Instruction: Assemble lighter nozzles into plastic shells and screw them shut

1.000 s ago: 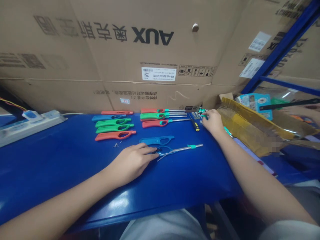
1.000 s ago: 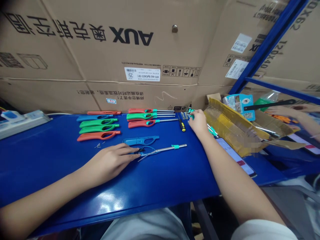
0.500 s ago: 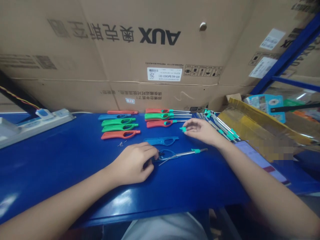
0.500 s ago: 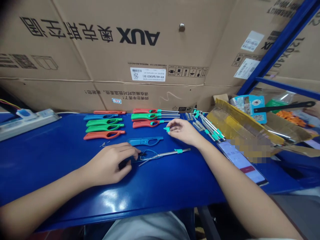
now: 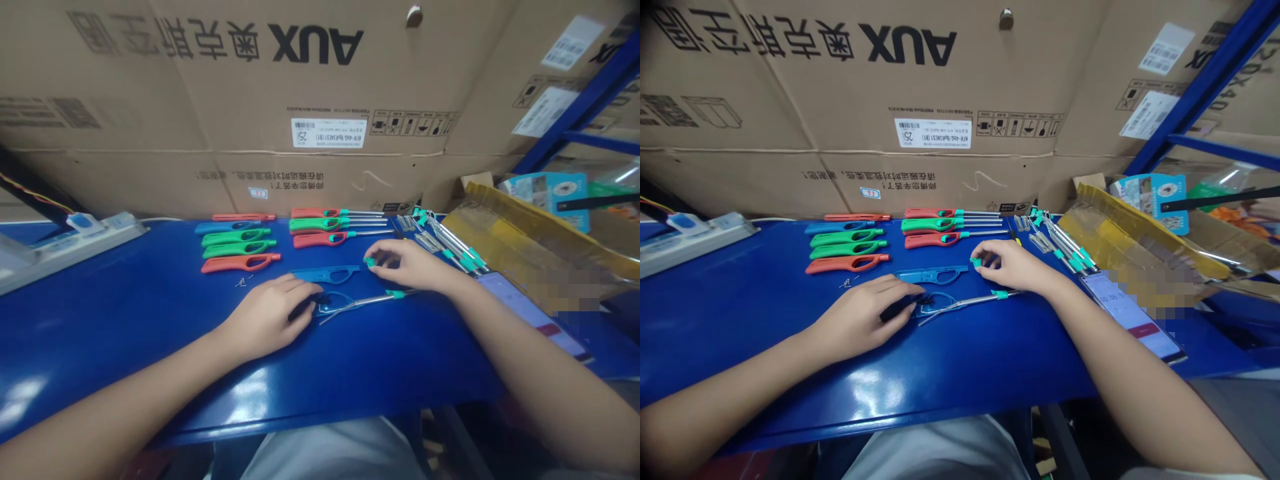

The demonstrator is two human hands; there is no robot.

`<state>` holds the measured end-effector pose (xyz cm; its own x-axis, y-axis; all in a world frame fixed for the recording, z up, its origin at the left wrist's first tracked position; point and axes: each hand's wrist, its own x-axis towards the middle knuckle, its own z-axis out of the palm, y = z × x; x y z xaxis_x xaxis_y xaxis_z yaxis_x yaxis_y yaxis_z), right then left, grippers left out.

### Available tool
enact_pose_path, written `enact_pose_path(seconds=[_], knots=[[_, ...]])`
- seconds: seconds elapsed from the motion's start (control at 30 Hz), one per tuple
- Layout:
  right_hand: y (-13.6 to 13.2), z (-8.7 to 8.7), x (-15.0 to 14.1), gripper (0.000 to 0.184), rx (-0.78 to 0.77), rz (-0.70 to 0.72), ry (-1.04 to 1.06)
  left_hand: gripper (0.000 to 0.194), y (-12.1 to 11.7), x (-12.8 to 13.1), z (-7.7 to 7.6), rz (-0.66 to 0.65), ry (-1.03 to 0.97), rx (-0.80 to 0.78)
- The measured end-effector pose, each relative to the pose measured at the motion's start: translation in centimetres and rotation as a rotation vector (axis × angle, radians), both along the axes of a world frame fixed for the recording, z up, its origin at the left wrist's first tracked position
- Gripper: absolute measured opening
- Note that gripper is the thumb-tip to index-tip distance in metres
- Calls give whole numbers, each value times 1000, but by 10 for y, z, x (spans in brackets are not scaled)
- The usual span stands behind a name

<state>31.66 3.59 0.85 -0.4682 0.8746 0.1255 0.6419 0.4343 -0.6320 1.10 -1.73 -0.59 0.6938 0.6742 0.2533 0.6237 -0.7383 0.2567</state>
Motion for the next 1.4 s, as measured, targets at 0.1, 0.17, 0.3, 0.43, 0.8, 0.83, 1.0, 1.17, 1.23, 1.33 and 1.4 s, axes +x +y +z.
enact_pose_path(seconds=[0.1,0.17,0.3,0.43,0.8,0.83,1.0,1.17,1.23,1.33,1.4], knots=[[-1,0,-1,21,-58,-26,73,29,0,0,0,-3,-14,5],[-1,2,-1,22,-52,0,102,28,1,0,0,-2,-21,7],[-3,6,1,21,59,139,19,27,1,0,-1,21,-40,-16],[-4,7,7,27,27,204,-134,27,1,1,-2,39,-55,-48],[-6,11,11,25,-135,112,-232,31,-2,-1,7,-28,1,-168],[-8,11,8,26,-144,117,-217,31,-2,-1,7,-23,-3,-186],[-13,10,2,23,-81,151,-245,27,-2,-1,3,17,-26,-246],[-8,3,7,26,-20,107,-324,26,-2,0,2,41,-29,-253],[-9,3,4,19,10,143,-318,26,-3,1,1,46,-36,-245],[-14,3,-8,15,59,172,-199,25,-4,2,1,51,-53,-236],[-20,2,-18,13,75,198,-101,25,-6,2,0,51,-61,-232]])
